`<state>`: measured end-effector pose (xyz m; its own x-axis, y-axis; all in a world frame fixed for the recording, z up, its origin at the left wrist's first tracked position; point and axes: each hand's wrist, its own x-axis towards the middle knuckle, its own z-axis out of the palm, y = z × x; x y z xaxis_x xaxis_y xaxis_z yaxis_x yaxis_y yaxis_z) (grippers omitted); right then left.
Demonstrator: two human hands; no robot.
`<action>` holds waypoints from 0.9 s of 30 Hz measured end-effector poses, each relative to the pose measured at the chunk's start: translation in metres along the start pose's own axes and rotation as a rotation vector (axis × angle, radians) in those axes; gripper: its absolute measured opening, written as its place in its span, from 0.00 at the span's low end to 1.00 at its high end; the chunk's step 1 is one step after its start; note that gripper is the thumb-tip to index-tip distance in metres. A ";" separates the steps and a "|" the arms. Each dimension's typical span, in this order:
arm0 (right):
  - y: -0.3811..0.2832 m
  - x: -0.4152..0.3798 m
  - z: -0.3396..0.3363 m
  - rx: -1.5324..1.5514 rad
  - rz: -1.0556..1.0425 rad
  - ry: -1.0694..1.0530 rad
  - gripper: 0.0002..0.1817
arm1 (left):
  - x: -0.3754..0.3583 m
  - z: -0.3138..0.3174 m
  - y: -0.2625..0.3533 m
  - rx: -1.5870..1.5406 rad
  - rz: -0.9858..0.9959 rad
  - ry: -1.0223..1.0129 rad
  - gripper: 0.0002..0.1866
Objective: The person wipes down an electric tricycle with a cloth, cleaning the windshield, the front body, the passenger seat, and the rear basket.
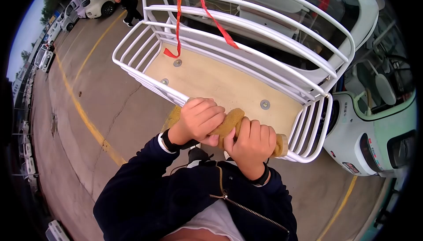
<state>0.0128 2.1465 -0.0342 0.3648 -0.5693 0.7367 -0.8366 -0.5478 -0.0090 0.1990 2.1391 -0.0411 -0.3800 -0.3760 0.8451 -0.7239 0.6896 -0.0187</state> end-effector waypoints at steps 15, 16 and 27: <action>-0.184 0.095 0.124 0.040 -0.112 0.034 0.10 | -0.098 -0.084 -0.146 -0.179 -0.364 0.412 0.18; -0.183 0.094 0.123 0.026 -0.128 0.056 0.10 | -0.101 -0.080 -0.148 -0.157 -0.306 0.445 0.19; -0.129 0.056 0.061 0.389 -0.306 -0.113 0.18 | -0.111 -0.107 -0.141 -0.102 -0.159 0.020 0.13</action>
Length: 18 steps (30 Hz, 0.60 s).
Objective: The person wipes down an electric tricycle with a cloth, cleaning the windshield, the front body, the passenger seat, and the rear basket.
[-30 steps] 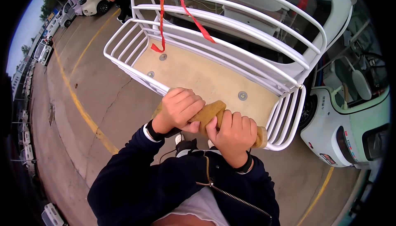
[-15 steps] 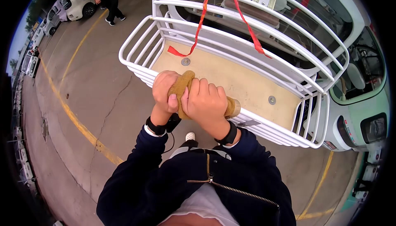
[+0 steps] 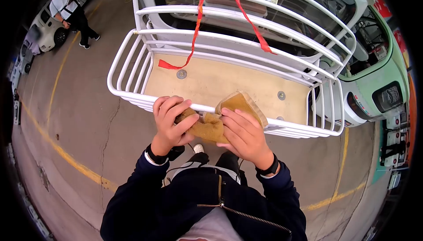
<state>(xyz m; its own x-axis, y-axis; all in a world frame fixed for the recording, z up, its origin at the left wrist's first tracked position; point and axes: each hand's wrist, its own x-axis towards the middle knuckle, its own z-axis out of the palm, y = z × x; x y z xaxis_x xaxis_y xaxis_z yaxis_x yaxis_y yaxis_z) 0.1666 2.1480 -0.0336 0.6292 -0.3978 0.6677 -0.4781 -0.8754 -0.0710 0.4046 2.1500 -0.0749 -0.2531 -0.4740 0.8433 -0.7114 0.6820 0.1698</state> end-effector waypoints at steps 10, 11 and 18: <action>0.022 0.045 -0.091 0.342 0.319 -0.734 0.31 | 0.057 -0.084 -0.027 -0.124 0.300 -0.330 0.23; 0.021 0.053 -0.096 0.286 0.369 -0.708 0.28 | 0.063 -0.086 -0.033 -0.089 0.301 -0.326 0.24; 0.082 0.116 -0.130 -0.495 0.001 -0.381 0.25 | 0.085 -0.049 -0.007 -0.119 -0.063 -0.229 0.31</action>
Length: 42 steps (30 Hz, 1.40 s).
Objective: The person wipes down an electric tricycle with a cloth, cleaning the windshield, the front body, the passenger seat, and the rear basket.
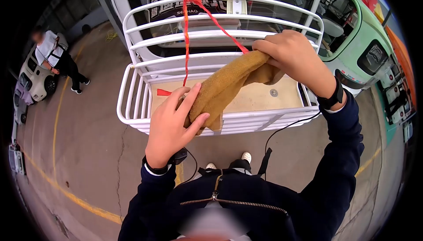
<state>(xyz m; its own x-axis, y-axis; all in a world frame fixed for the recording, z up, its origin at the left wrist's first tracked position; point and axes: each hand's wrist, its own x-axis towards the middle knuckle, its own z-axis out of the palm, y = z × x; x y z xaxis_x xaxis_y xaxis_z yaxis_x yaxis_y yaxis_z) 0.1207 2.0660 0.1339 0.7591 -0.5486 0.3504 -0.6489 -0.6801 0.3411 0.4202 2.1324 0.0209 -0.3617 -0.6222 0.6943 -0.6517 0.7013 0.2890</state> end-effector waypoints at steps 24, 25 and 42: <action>0.054 0.041 -0.040 0.095 0.028 -0.098 0.31 | 0.009 0.087 0.019 -0.118 0.029 0.143 0.32; 0.042 0.032 -0.041 0.156 0.072 -0.108 0.32 | 0.007 0.083 0.021 -0.114 0.036 0.138 0.32; -0.037 -0.049 0.011 -0.255 -0.096 0.329 0.30 | 0.026 0.034 0.028 -0.653 -0.502 -0.013 0.21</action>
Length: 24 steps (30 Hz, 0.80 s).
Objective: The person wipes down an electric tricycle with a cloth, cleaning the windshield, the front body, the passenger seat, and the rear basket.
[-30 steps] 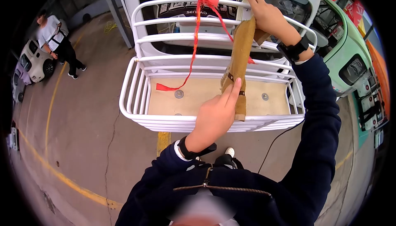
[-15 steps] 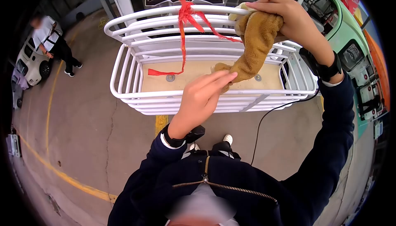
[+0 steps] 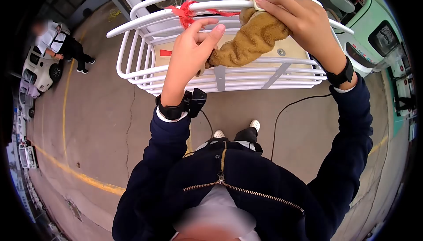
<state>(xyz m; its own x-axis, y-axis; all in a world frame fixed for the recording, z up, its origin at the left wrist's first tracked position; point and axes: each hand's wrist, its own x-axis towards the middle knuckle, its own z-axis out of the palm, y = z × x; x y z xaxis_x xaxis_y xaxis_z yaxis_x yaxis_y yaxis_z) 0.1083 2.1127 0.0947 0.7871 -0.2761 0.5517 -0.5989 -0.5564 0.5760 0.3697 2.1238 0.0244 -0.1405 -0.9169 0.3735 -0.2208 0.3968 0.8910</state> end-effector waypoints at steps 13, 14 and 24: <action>-0.079 -0.040 -0.069 0.103 -0.109 0.310 0.22 | -0.003 0.005 -0.023 -1.051 -0.485 -0.252 0.26; -0.095 -0.043 -0.074 0.171 -0.063 0.339 0.20 | -0.008 0.004 -0.011 -1.064 -0.572 -0.297 0.27; -0.226 -0.060 -0.029 0.976 0.705 0.102 0.17 | -0.035 0.002 -0.040 -1.047 -0.596 -0.476 0.24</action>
<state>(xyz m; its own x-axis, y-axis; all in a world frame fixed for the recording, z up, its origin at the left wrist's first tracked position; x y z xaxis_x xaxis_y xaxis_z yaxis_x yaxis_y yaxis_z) 0.1922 2.2774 -0.0510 0.2903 -0.7188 0.6318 -0.4932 -0.6781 -0.5449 0.3818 2.1399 -0.0241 -0.6577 -0.7486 -0.0840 0.4578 -0.4857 0.7447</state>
